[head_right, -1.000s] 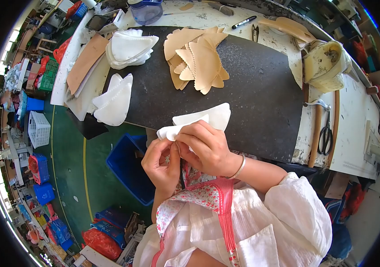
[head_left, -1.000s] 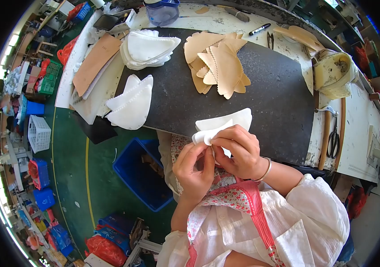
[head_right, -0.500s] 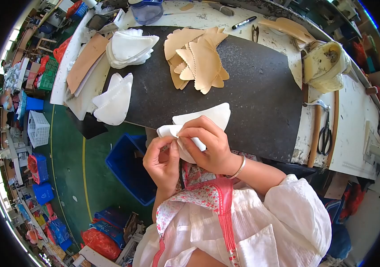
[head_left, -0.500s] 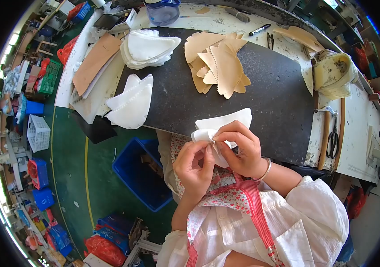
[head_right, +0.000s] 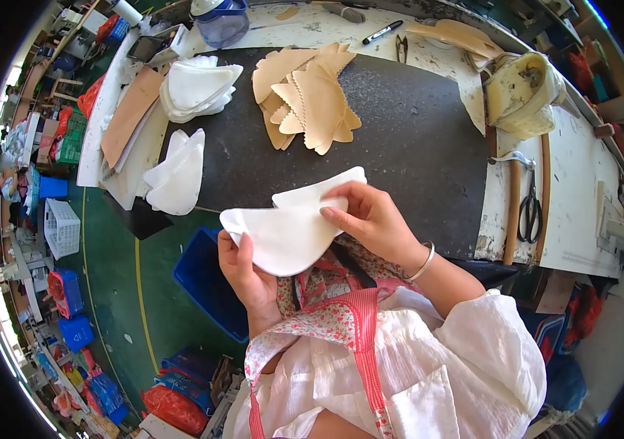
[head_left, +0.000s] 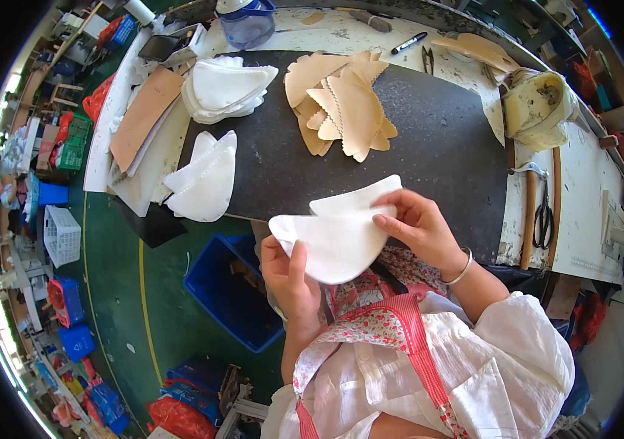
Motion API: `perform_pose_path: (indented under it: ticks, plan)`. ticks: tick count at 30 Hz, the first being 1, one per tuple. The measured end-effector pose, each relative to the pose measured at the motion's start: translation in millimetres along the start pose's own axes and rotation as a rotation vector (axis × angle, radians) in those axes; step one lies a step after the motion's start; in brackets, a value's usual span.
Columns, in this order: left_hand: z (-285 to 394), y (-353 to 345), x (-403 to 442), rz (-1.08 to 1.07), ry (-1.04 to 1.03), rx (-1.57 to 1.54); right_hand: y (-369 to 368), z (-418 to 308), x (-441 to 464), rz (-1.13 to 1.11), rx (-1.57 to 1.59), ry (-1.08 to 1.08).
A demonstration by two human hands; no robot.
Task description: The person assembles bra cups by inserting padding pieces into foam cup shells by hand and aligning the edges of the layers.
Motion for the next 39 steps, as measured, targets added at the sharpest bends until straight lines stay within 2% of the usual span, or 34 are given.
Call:
perform_pose_path:
  ticks: [1,4,7,8,11,12,15,16,18,22,25,28,34,37,39]
  plan:
    - [-4,3,1,0.033,0.026,-0.002,-1,3,-2,-0.118,0.130,-0.138]
    - [-11,12,8,0.121,0.053,-0.050,6,-1,-2,-0.086,0.282,-0.058]
    - [11,-3,12,0.008,-0.571,0.772,9,-13,-2,0.005,0.266,0.037]
    - [21,-14,9,-0.136,-0.690,0.878,4,-16,-3,0.051,0.237,0.084]
    - [37,-61,-5,-0.546,-0.809,0.979,-9,-20,-6,0.108,0.082,0.214]
    - [38,-73,-5,-0.578,-0.736,0.985,-14,-25,-8,0.092,0.040,0.261]
    - [23,-64,-3,-0.451,-0.322,0.656,-22,-35,-7,0.003,0.015,0.348]
    - [21,-64,1,-0.434,-0.374,0.562,-23,-37,-7,-0.043,0.032,0.364]
    - [26,-60,1,-0.449,-0.365,0.618,-27,-38,-8,-0.098,0.093,0.400]
    - [38,-70,1,-0.520,-0.418,0.800,-25,-36,-9,0.088,-0.205,0.586]
    - [36,-71,0,-0.573,-0.626,0.909,-24,-40,-10,0.093,-0.272,0.622]
    - [37,-69,3,-0.594,-0.656,0.893,-22,-42,-10,0.031,-0.263,0.623]
    - [29,-58,7,-0.486,-0.220,0.606,-19,-34,-5,-0.068,-0.008,0.338]
    - [31,-57,8,-0.536,-0.287,0.620,-19,-32,-5,-0.108,0.018,0.286]
    - [31,-56,9,-0.512,-0.261,0.596,-18,-30,-3,-0.135,0.071,0.271]
Point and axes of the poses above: each hand's wrist, its own x-axis towards the middle knuckle, its own y-axis out of the back of the hand, z = x × y, the point moved 4 cm from there along x, towards the middle knuckle, and after that the axes turned 14 degrees about -y, right-handed, at the moved point
